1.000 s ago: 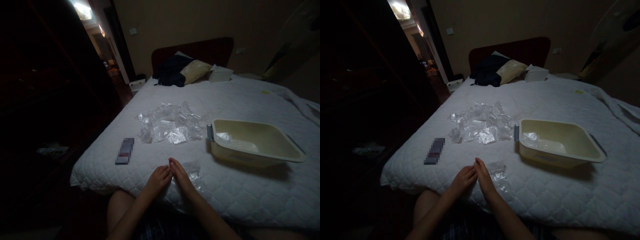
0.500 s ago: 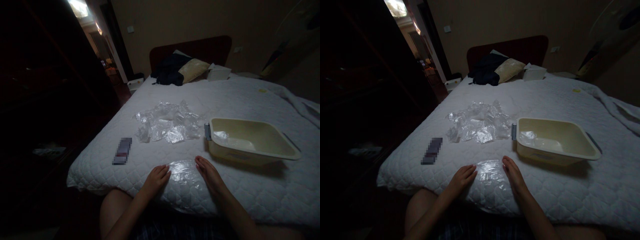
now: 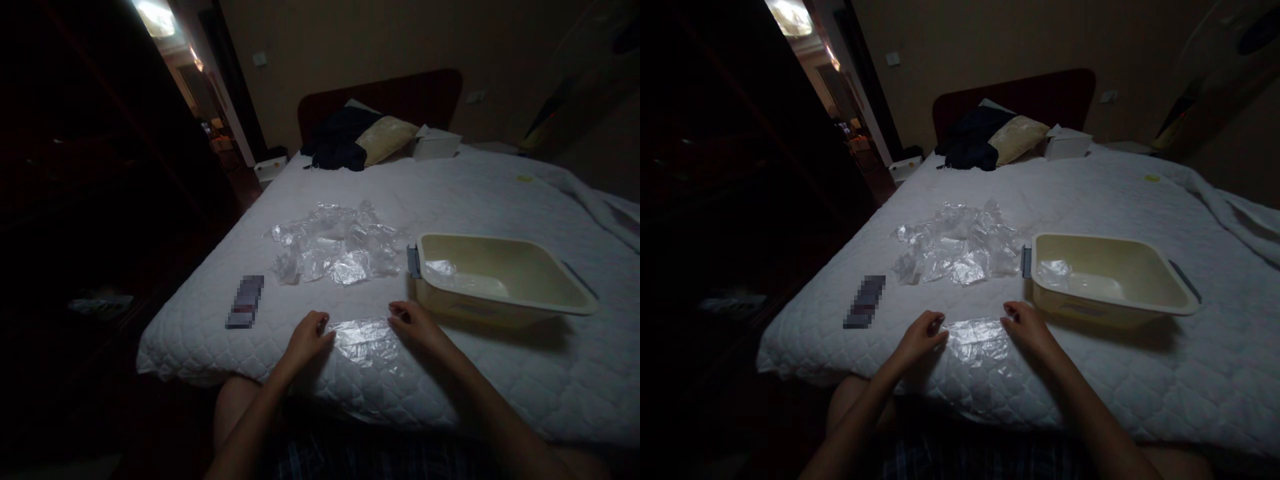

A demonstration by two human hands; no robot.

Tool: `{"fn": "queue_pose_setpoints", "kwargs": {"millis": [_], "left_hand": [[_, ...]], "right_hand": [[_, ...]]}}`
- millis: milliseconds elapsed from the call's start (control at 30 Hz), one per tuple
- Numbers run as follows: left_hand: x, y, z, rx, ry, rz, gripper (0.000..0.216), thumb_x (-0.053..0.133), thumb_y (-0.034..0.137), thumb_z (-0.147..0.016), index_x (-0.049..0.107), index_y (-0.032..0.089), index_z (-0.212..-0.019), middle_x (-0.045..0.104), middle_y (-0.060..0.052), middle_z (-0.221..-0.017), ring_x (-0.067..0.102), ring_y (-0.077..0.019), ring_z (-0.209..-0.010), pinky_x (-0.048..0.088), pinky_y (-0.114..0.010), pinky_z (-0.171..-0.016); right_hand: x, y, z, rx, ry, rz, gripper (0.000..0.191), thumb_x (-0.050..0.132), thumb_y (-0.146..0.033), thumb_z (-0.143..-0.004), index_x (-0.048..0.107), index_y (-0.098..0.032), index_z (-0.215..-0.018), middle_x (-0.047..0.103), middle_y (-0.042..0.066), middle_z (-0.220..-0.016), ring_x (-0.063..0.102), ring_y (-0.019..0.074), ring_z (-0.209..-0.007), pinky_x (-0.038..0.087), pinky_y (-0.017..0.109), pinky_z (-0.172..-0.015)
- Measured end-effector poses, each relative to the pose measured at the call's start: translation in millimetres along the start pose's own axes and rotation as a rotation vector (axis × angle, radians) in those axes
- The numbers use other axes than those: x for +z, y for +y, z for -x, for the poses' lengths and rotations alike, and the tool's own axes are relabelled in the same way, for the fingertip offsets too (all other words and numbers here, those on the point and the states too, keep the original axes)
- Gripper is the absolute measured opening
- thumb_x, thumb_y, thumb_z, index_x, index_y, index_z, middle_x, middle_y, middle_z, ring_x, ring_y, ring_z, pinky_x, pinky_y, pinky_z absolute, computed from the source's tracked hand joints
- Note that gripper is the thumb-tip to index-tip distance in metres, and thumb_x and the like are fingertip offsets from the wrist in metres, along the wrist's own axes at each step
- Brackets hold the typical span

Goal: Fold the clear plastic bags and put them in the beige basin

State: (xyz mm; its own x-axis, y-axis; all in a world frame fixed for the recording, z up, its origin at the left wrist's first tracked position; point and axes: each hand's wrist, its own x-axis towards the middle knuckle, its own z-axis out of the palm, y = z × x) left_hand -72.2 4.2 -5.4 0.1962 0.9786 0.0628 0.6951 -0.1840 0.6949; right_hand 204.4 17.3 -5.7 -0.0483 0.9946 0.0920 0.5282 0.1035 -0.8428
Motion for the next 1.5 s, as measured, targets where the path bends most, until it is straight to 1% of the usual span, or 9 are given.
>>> {"fn": "queue_pose_setpoints", "kwargs": {"millis": [133,300,400,500,667,1000,1233,1367,1500], "left_hand": [[3,-3,-10,-0.068,-0.152,0.054,0.042,0.066,0.027,-0.059,0.057,0.015,-0.098,0.059,-0.004,-0.089,0.054,-0.0156,-0.075,0.042,-0.026,-0.068],[4,2,-19,-0.073,-0.206,0.133,0.015,0.061,0.018,-0.058,0.059,0.015,-0.073,0.055,0.002,-0.065,0.049,-0.0121,-0.062,0.036,-0.022,-0.057],[4,6,-29,-0.079,-0.128,0.341,0.007,0.059,0.02,-0.062,0.055,0.014,-0.065,0.05,0.003,-0.06,0.046,-0.0101,-0.058,0.035,-0.021,-0.055],[2,9,-38,-0.132,-0.065,0.629,0.017,0.06,0.023,-0.064,0.055,0.015,-0.077,0.052,0.002,-0.067,0.048,-0.0092,-0.06,0.036,-0.02,-0.055],[4,6,-43,-0.2,-0.121,0.849,0.024,0.067,0.021,-0.057,0.054,0.014,-0.077,0.05,0.003,-0.065,0.047,-0.0069,-0.055,0.033,-0.019,-0.051],[14,3,-34,-0.101,0.042,0.669,0.008,0.058,0.02,-0.065,0.052,0.013,-0.066,0.048,0.003,-0.059,0.044,-0.008,-0.056,0.033,-0.019,-0.052],[8,9,-26,-0.006,0.07,0.454,0.008,0.051,0.02,-0.071,0.056,0.014,-0.07,0.051,0.002,-0.062,0.048,-0.0096,-0.059,0.036,-0.019,-0.054],[4,5,-20,0.089,0.095,0.276,0.016,0.049,0.017,-0.073,0.061,0.016,-0.083,0.059,-0.001,-0.073,0.053,-0.0126,-0.067,0.042,-0.023,-0.061],[1,-4,-13,0.327,0.082,0.105,0.022,0.052,0.009,-0.07,0.064,0.018,-0.086,0.062,-0.005,-0.091,0.055,-0.0167,-0.086,0.044,-0.031,-0.077]], "right_hand": [[2,-1,-5,-0.075,-0.116,0.157,0.022,0.059,-0.029,-0.064,0.063,-0.015,-0.081,0.057,0.005,-0.074,0.052,0.0171,-0.067,0.041,0.028,-0.061],[4,-7,-14,-0.058,-0.172,0.056,0.009,0.059,-0.027,-0.063,0.057,-0.017,-0.063,0.052,-0.001,-0.058,0.047,0.013,-0.055,0.035,0.024,-0.051],[5,-8,-25,-0.035,-0.133,-0.127,0.012,0.059,-0.029,-0.064,0.055,-0.018,-0.063,0.052,-0.002,-0.056,0.047,0.0129,-0.054,0.035,0.023,-0.05],[7,-7,-37,-0.03,-0.034,-0.273,0.015,0.062,-0.032,-0.064,0.055,-0.018,-0.063,0.053,-0.002,-0.057,0.048,0.0132,-0.056,0.036,0.023,-0.052],[11,-2,-42,-0.005,0.062,-0.417,0.019,0.065,-0.035,-0.061,0.056,-0.02,-0.068,0.053,-0.003,-0.062,0.049,0.0133,-0.06,0.039,0.025,-0.057],[9,3,-27,-0.006,-0.004,-0.43,0.043,0.068,-0.025,-0.058,0.058,-0.021,-0.1,0.058,0.001,-0.08,0.055,0.0169,-0.077,0.044,0.031,-0.072],[9,-1,-25,-0.127,0.076,-0.18,0.011,0.056,-0.026,-0.067,0.062,-0.019,-0.074,0.059,0.003,-0.074,0.054,0.0178,-0.07,0.043,0.032,-0.068],[0,-5,-18,-0.266,0.043,-0.088,0.012,0.051,-0.019,-0.066,0.06,-0.02,-0.074,0.058,0.004,-0.076,0.055,0.0198,-0.076,0.044,0.033,-0.07],[-6,-5,-6,-0.38,0.003,0.032,0.017,0.049,-0.016,-0.068,0.062,-0.022,-0.077,0.059,0.006,-0.083,0.054,0.0215,-0.083,0.043,0.036,-0.075]]}}
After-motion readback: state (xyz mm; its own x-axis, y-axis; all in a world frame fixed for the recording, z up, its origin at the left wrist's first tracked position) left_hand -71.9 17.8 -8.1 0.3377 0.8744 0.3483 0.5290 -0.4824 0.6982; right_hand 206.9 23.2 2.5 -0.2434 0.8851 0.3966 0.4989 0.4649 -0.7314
